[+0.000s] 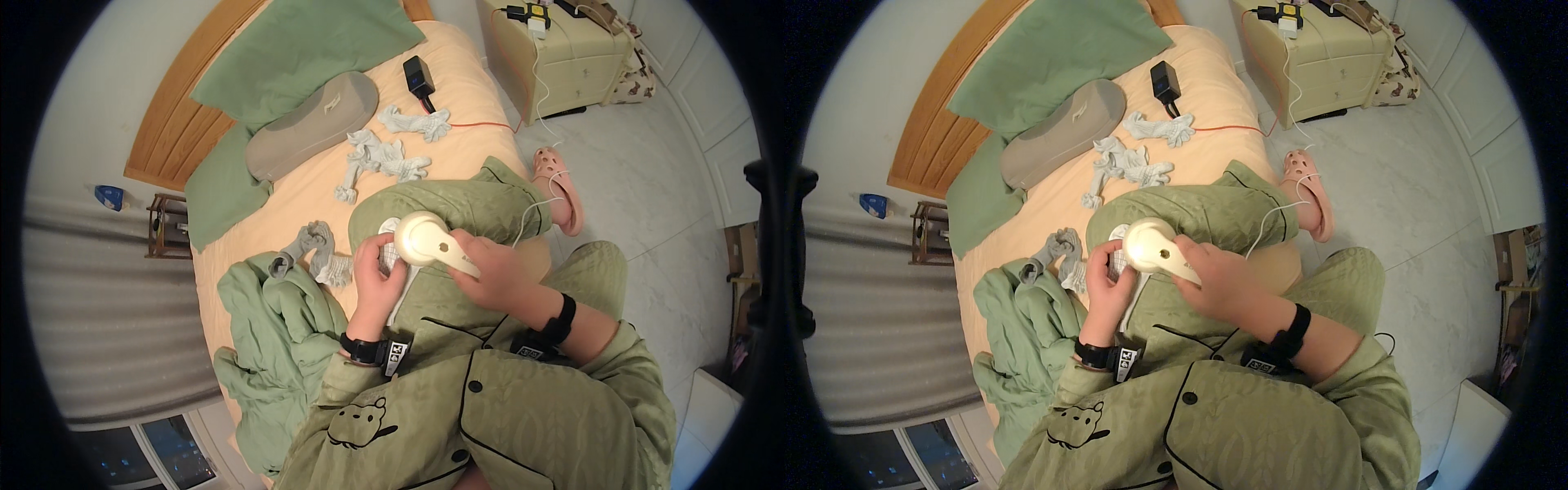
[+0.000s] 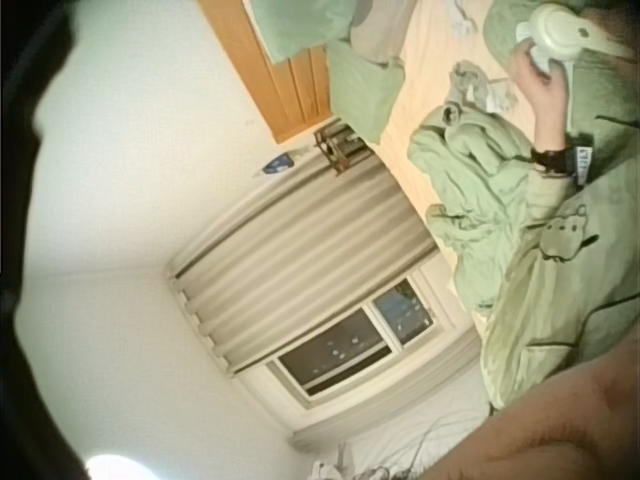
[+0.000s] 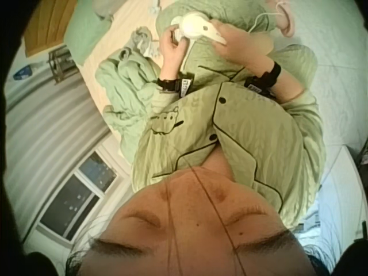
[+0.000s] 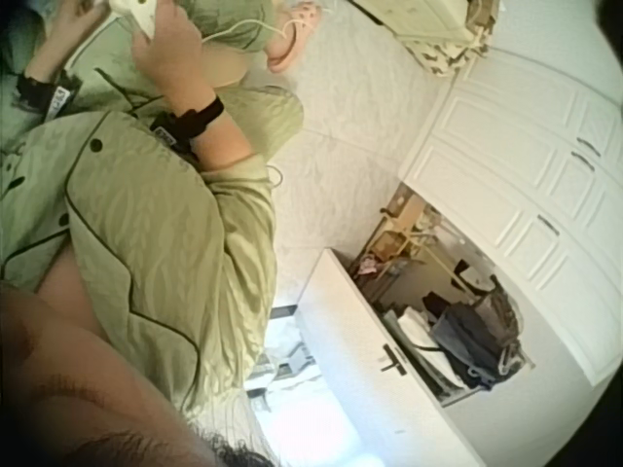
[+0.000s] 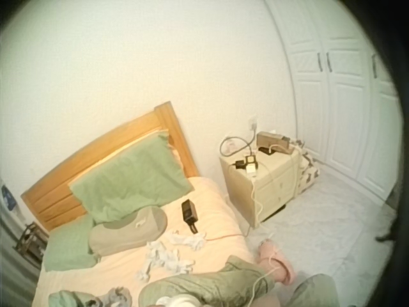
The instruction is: The person sits on a bed and uses a handheld electric fabric shaver to remove lint from white socks. They hold each sock in one hand and move the shaver over the surface, then place the cleaned sock on the bed and repeat with another sock.
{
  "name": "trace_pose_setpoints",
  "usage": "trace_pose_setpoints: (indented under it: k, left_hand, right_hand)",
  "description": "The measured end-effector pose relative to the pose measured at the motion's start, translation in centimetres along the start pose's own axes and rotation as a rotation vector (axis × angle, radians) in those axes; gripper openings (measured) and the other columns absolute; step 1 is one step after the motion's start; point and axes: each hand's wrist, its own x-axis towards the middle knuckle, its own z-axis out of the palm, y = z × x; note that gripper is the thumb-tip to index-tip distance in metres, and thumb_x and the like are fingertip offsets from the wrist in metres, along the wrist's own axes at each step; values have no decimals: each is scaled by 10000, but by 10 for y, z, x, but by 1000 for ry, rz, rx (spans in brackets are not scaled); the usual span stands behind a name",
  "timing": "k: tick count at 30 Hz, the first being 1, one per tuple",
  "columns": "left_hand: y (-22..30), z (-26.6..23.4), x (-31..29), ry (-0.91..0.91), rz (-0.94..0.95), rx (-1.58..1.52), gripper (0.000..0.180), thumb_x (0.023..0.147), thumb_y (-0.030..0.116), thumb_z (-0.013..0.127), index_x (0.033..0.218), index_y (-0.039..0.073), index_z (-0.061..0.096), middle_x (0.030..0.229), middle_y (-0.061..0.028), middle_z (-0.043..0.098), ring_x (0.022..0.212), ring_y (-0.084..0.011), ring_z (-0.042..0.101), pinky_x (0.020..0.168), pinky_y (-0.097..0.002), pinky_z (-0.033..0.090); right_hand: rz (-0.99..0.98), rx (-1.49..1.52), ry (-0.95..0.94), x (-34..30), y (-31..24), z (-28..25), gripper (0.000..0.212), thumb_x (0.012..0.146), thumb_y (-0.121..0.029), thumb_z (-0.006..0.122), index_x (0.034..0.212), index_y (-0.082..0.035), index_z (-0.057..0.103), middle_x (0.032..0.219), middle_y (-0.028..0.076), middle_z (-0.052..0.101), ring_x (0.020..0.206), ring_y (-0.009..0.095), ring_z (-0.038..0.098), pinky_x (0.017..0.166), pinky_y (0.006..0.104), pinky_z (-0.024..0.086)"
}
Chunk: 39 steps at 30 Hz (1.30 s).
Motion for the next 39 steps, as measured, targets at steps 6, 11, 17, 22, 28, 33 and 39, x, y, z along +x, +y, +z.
trace_pose_setpoints:
  k: [6,11,17,22,28,33,39]
  left_hand:
    - [14,-5,-3,-30,63,266,602,692,201,827,1231,78,588,1206,-168,551,1138,-346,489,986,-449,381]
    - [17,2,-2,-1,-10,384,670,648,243,864,1242,100,589,1257,-144,512,1173,-354,463,1005,-448,361]
    - [24,-4,0,-37,7,440,732,594,246,878,1254,113,587,1343,-143,461,1249,-353,410,1059,-464,320]
    - [24,-5,0,-75,-5,448,776,599,275,884,1296,151,567,1403,-136,428,1284,-370,379,1074,-488,308]
    - [19,-8,0,-87,19,415,800,585,264,887,1306,135,565,1388,-141,444,1282,-365,381,1078,-486,307]
    - [18,-10,1,-111,30,375,842,558,240,891,1319,119,553,1372,-144,450,1284,-363,372,1089,-483,304]
    - [18,-15,0,-166,35,356,922,530,235,915,1360,129,526,1395,-145,427,1296,-369,364,1105,-490,300]
  right_hand:
    - [13,-87,192,4,14,-3,545,831,-210,710,1320,-58,523,902,169,652,766,376,654,639,465,525]
    - [-83,-14,75,-2,9,2,544,828,-213,713,1319,-69,529,892,161,648,753,370,652,633,464,522]
    - [-22,-139,160,1,12,7,557,821,-218,710,1329,-81,527,860,133,623,720,349,650,612,447,522]
    - [-96,-153,21,-1,10,5,579,813,-221,709,1339,-77,518,845,119,612,700,344,643,583,445,514]
    - [-99,-194,-51,1,7,6,579,824,-226,698,1351,-84,505,859,123,616,718,347,647,602,454,518]
    - [-69,-152,18,4,8,3,561,830,-228,695,1341,-89,508,858,128,623,717,351,652,617,459,526]
    - [-114,-133,-130,4,7,2,550,826,-242,709,1319,-81,525,855,130,630,707,345,651,606,447,525]
